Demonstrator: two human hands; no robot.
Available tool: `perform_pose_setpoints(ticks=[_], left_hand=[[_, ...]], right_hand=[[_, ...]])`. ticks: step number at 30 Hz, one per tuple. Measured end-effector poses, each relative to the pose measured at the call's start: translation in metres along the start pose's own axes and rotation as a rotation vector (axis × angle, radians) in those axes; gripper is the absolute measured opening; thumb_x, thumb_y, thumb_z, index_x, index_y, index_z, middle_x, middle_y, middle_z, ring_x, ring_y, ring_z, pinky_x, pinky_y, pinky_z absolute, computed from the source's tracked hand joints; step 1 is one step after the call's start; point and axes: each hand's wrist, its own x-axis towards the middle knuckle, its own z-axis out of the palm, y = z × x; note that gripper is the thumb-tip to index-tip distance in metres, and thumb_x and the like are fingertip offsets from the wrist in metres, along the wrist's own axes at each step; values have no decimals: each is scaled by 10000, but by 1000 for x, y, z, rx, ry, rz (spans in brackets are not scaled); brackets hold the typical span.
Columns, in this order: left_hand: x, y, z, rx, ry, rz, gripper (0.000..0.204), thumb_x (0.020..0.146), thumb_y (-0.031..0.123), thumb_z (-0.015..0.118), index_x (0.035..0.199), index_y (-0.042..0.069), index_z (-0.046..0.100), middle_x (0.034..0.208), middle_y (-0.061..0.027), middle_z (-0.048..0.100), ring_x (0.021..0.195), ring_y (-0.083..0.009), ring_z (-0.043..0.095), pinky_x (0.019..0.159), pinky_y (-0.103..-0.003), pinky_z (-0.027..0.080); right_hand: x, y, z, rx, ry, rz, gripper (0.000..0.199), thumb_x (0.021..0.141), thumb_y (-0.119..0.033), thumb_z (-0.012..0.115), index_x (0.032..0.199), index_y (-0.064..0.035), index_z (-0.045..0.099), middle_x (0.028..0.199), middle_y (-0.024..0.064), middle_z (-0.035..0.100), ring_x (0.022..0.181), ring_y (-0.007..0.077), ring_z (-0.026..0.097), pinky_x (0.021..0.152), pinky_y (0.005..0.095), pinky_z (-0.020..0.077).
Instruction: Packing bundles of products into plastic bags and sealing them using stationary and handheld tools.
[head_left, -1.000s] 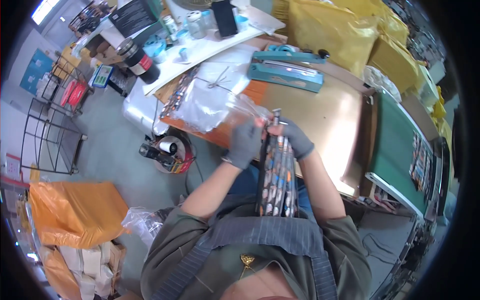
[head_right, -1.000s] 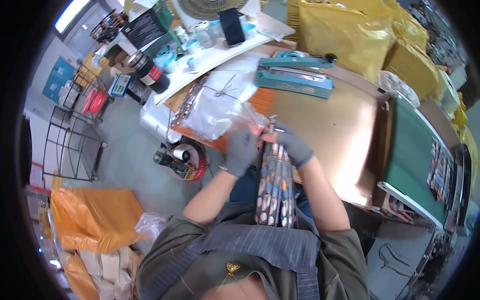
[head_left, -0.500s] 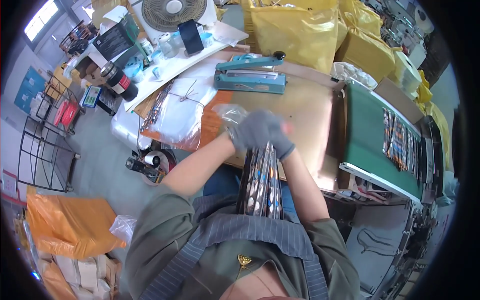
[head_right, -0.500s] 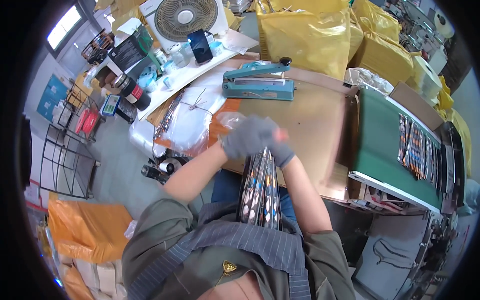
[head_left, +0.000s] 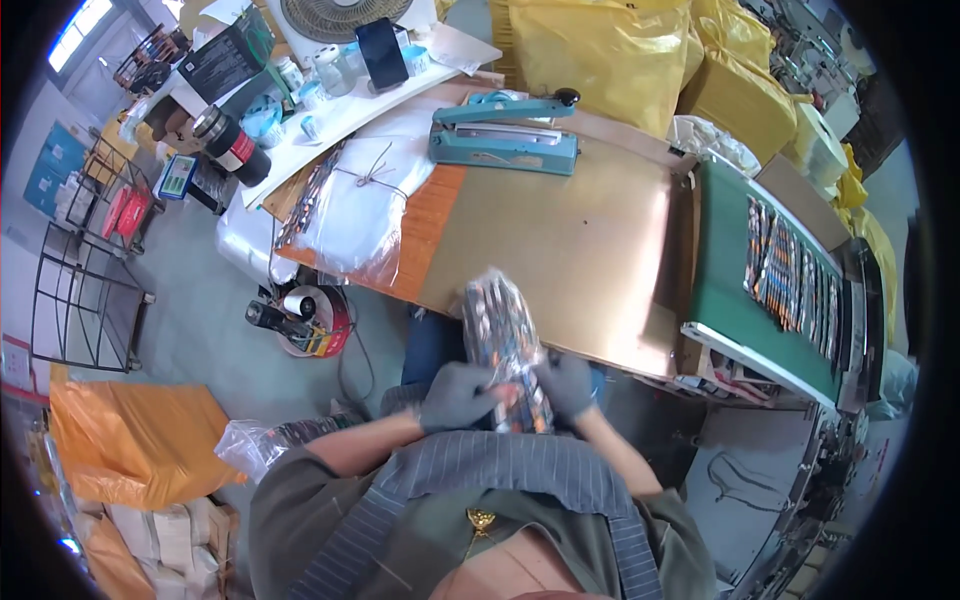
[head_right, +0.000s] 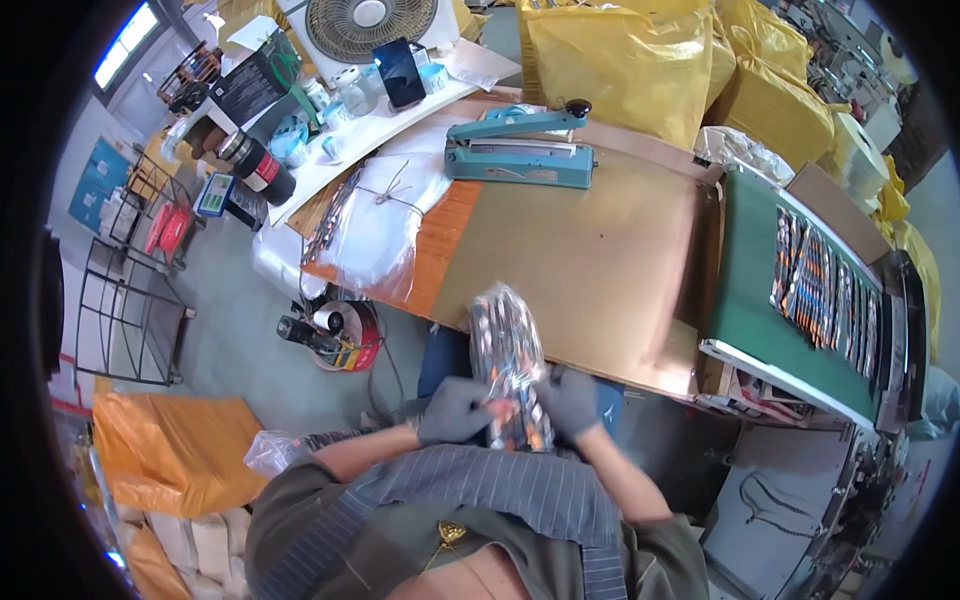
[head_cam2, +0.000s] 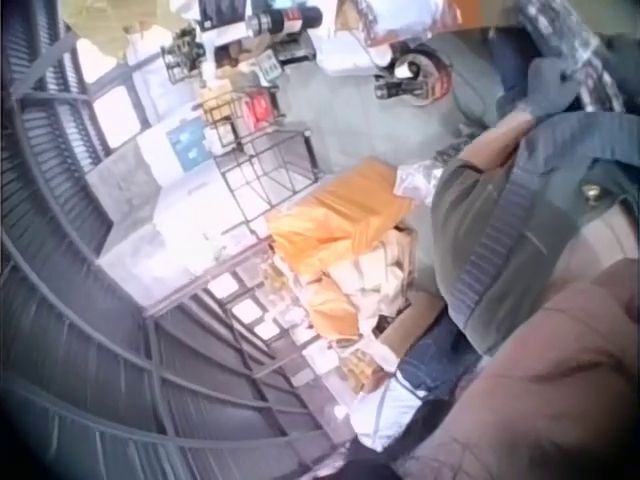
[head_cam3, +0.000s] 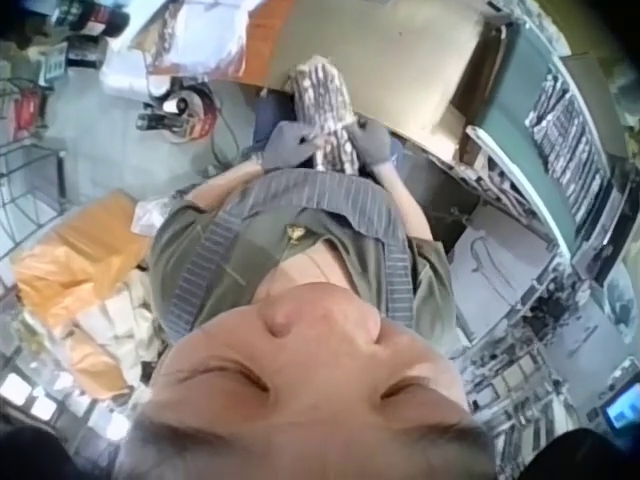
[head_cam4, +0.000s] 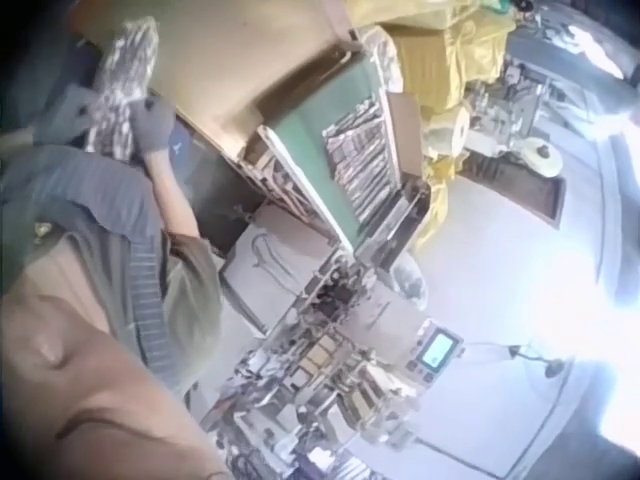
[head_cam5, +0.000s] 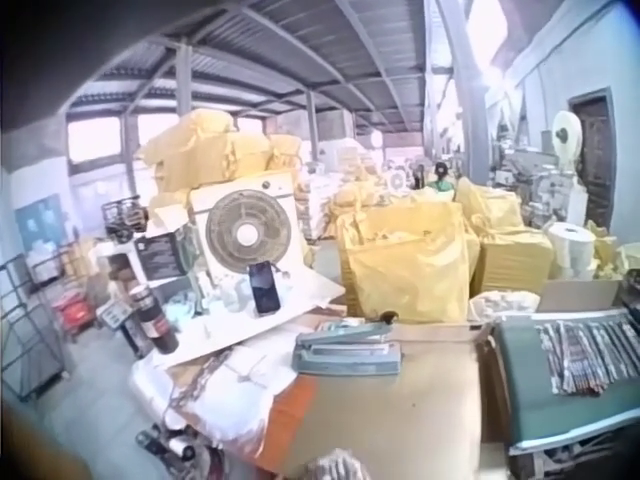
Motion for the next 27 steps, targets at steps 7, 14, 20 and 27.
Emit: perform_pose_setpoints(ticks=[7,14,20,27], left_hand=[[145,29,-114,409,600,119,108,801,167,581,835,64,585,614,-139,563,579,-262,593,541,-385,449],[197,34,-138,468,153,137,231,793,148,505,651,3,616,610,-123,635,510,-204,619,534,-318,490],[202,54,-144,-109,55,8,222,841,122,478,893,-36,625,674,-111,638,542,-130,621,449,-259,475],[201,68,-157,-97,-101,-14,272,867,139,503,1001,-74,606,735,-76,619,549,-87,587,441,-222,470]], right_hand=[[95,-112,-91,-79,600,-600,56,794,-66,586,816,-68,534,564,95,543,491,233,570,484,308,437],[165,-89,-163,96,372,-267,52,759,-57,539,796,-32,566,623,85,555,603,154,576,564,284,435],[180,-77,-173,208,134,-84,106,784,-101,548,828,-5,562,637,70,569,519,130,558,472,240,434],[176,-96,-204,357,105,-190,240,765,-125,649,940,-5,537,698,50,570,629,122,579,593,253,476]])
